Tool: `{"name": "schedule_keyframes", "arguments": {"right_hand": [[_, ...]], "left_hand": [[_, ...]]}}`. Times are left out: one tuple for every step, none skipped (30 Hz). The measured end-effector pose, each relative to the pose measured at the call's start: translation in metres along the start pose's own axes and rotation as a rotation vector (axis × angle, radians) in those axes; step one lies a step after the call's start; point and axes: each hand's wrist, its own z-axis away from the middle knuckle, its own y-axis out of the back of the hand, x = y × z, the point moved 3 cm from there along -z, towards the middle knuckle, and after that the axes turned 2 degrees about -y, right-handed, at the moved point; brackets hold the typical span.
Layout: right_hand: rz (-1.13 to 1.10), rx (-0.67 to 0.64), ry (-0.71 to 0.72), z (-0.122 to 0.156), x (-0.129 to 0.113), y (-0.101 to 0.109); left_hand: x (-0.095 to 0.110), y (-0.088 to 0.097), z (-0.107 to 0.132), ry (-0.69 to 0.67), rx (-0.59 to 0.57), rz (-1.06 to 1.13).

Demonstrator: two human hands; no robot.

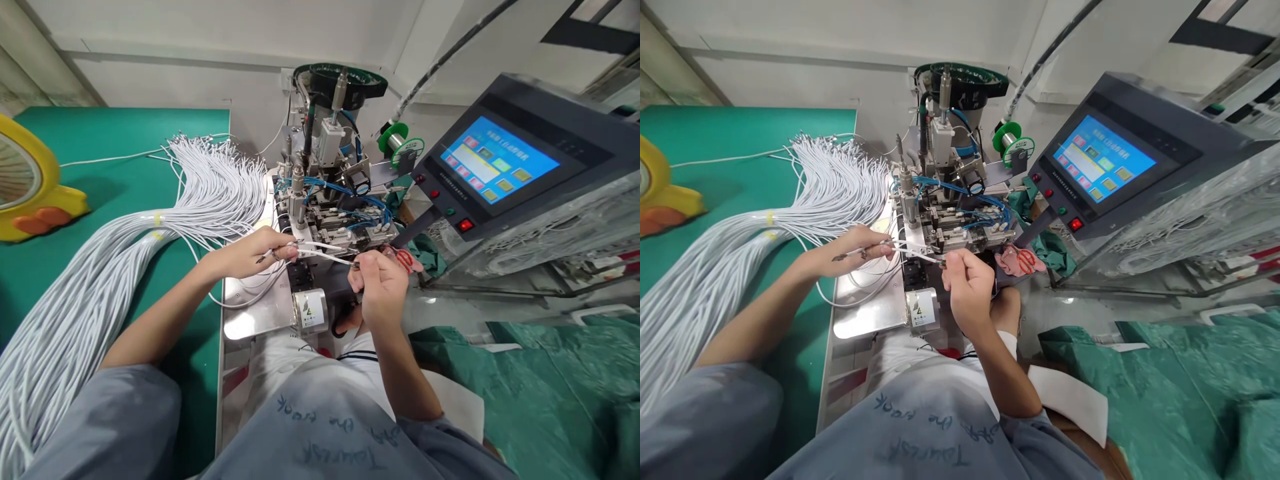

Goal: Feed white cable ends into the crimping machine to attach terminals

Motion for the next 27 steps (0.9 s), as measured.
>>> {"name": "schedule_keyframes", "arguments": {"right_hand": [[-0.005, -0.003, -0.010, 0.001, -0.001, 0.000], [-0.013, -0.008, -0.021, 0.003, -0.001, -0.001], [-0.021, -0.013, -0.031, 0.004, -0.001, -0.001], [-0.028, -0.018, -0.040, 0.005, -0.001, -0.002], [-0.033, -0.025, -0.048, 0.006, -0.002, -0.002], [-0.036, -0.032, -0.052, 0.006, -0.002, -0.003], [-0.032, -0.039, -0.051, 0.006, -0.002, -0.003], [-0.017, -0.042, -0.043, 0.006, -0.003, -0.002], [0.012, -0.039, -0.028, 0.005, -0.004, -0.001], [0.045, -0.030, -0.004, 0.004, -0.004, 0.000], [0.076, -0.018, 0.021, 0.002, -0.004, 0.001], [0.103, -0.008, 0.040, 0.000, -0.004, 0.003], [0.121, -0.007, 0.052, -0.001, -0.003, 0.004], [0.132, -0.010, 0.057, -0.003, -0.002, 0.004], [0.138, -0.015, 0.056, -0.004, -0.001, 0.004], [0.143, -0.017, 0.053, -0.005, 0.001, 0.003], [0.145, -0.017, 0.048, -0.006, 0.002, 0.003], [0.137, -0.016, 0.041, -0.007, 0.003, 0.002], [0.116, -0.015, 0.028, -0.007, 0.004, 0.001], [0.085, -0.020, 0.010, -0.007, 0.005, 0.000], [0.051, -0.028, -0.008, -0.006, 0.006, -0.001], [0.019, -0.035, -0.025, -0.006, 0.006, -0.002], [-0.007, -0.041, -0.039, -0.006, 0.006, -0.003], [-0.024, -0.043, -0.051, -0.006, 0.005, -0.004], [-0.035, -0.044, -0.062, -0.005, 0.005, -0.005], [-0.043, -0.044, -0.072, -0.005, 0.005, -0.005], [-0.046, -0.044, -0.080, -0.004, 0.004, -0.005]], "left_hand": [[0.000, 0.000, 0.000, 0.005, -0.008, 0.002], [0.000, -0.001, -0.001, 0.008, -0.015, 0.004], [0.000, -0.001, -0.001, 0.010, -0.021, 0.006], [0.000, -0.001, -0.001, 0.010, -0.027, 0.009], [-0.001, -0.001, -0.001, 0.010, -0.033, 0.013], [-0.001, -0.001, 0.000, 0.009, -0.037, 0.018], [-0.002, -0.001, 0.000, 0.010, -0.040, 0.024], [-0.002, -0.001, 0.000, 0.011, -0.042, 0.030], [-0.003, -0.001, 0.000, 0.012, -0.043, 0.035], [-0.003, -0.001, 0.001, 0.013, -0.042, 0.039], [-0.003, 0.000, 0.001, 0.016, -0.041, 0.041], [-0.004, 0.000, 0.001, 0.020, -0.046, 0.043], [-0.004, -0.001, 0.001, 0.025, -0.056, 0.048], [-0.005, -0.001, 0.001, 0.030, -0.068, 0.053], [-0.005, -0.002, 0.000, 0.037, -0.081, 0.058], [-0.006, -0.002, 0.000, 0.041, -0.094, 0.062], [-0.006, -0.003, 0.000, 0.043, -0.102, 0.066], [-0.006, -0.003, 0.000, 0.042, -0.104, 0.069], [-0.007, -0.004, 0.000, 0.041, -0.106, 0.072], [-0.007, -0.004, -0.001, 0.039, -0.107, 0.076], [-0.007, -0.004, -0.001, 0.038, -0.110, 0.081], [-0.007, -0.005, -0.001, 0.038, -0.113, 0.086], [-0.006, -0.005, -0.001, 0.039, -0.118, 0.090], [-0.006, -0.005, -0.001, 0.041, -0.125, 0.095], [-0.006, -0.006, -0.001, 0.045, -0.132, 0.099], [-0.006, -0.006, -0.001, 0.050, -0.140, 0.103], [-0.006, -0.007, -0.001, 0.056, -0.149, 0.106]]}}
